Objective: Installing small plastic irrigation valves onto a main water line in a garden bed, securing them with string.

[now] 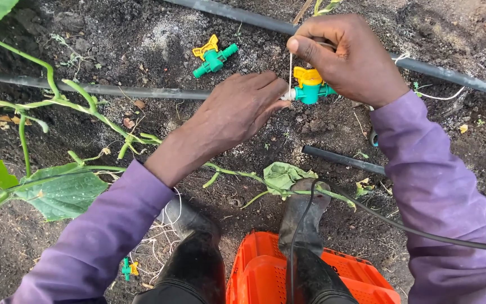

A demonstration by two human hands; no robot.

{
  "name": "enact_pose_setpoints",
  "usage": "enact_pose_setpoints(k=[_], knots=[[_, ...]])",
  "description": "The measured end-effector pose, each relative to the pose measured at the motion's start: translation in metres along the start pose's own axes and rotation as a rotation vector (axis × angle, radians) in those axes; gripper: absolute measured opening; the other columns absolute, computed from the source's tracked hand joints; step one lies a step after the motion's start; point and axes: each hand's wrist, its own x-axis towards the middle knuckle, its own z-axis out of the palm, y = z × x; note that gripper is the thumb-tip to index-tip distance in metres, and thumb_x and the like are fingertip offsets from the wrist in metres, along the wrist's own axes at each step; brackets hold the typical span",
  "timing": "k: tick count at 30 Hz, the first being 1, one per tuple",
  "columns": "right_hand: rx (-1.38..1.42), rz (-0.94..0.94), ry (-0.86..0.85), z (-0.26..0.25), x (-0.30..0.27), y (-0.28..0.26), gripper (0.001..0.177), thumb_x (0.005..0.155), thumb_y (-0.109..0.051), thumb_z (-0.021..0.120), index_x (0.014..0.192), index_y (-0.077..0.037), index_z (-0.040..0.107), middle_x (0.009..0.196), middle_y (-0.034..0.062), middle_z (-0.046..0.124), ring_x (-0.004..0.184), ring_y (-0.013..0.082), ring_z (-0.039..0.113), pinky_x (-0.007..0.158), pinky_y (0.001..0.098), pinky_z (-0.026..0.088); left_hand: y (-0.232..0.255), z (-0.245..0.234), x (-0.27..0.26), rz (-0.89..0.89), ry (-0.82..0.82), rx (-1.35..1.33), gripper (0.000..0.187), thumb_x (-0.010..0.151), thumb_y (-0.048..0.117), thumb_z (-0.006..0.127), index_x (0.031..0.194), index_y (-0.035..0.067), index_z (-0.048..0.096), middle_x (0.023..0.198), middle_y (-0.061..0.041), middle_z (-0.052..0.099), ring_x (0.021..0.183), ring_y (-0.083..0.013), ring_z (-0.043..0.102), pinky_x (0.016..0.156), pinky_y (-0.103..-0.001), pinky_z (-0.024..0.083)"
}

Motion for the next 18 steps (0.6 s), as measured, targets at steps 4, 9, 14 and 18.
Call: enact_pose_setpoints(k=[4,9,14,18], knots=[[-0.006,-0.001,-0.021,-0.004,0.004,0.004,0.035,0.118,-0.024,0.062,0.087,-0.006,0.060,0.077,-0.0018,0.046,0.073,0.0095,0.039,0.062,0.0309,0.029,0.001,-0.001,-0.001,0.009,0.010,0.010,0.032,0.112,0.033,0.042,0.120,0.006,0.059,0.098,-0.010,0.064,0.078,-0.0238,0.063,0.068,-0.040,0.052],[0.360,0.201,-0.287,-0.005,0.016,0.042,0.019,0.104,-0.027,0.067,0.105,-0.009,0.074,0.093,-0.0048,0.068,0.086,0.0035,0.056,0.078,0.0199,0.044,-0.001,0.001,-0.008,0.102,0.017,0.050,0.011,0.105,0.015,0.061,0.114,0.010,0.057,0.100,-0.006,0.063,0.084,-0.0179,0.061,0.075,-0.032,0.052],[0.773,0.350,-0.327,0.028,0.004,0.067,0.015,0.100,-0.023,0.068,0.094,-0.010,0.071,0.079,-0.0039,0.065,0.066,0.0057,0.056,0.058,0.0197,0.045,-0.001,-0.003,-0.010,0.039,0.009,0.000,0.018,0.108,0.024,0.052,0.119,0.010,0.056,0.104,-0.008,0.063,0.085,-0.0186,0.061,0.073,-0.033,0.051],[0.229,0.609,-0.158,0.076,-0.042,0.078,0.035,0.106,-0.021,0.051,0.072,-0.016,0.054,0.064,-0.0024,0.052,0.056,0.0136,0.047,0.056,0.0303,0.041,-0.003,0.005,-0.007,-0.093,0.018,-0.077,0.036,0.105,0.017,0.057,0.139,0.008,0.053,0.115,-0.009,0.064,0.089,-0.0189,0.065,0.076,-0.035,0.058]])
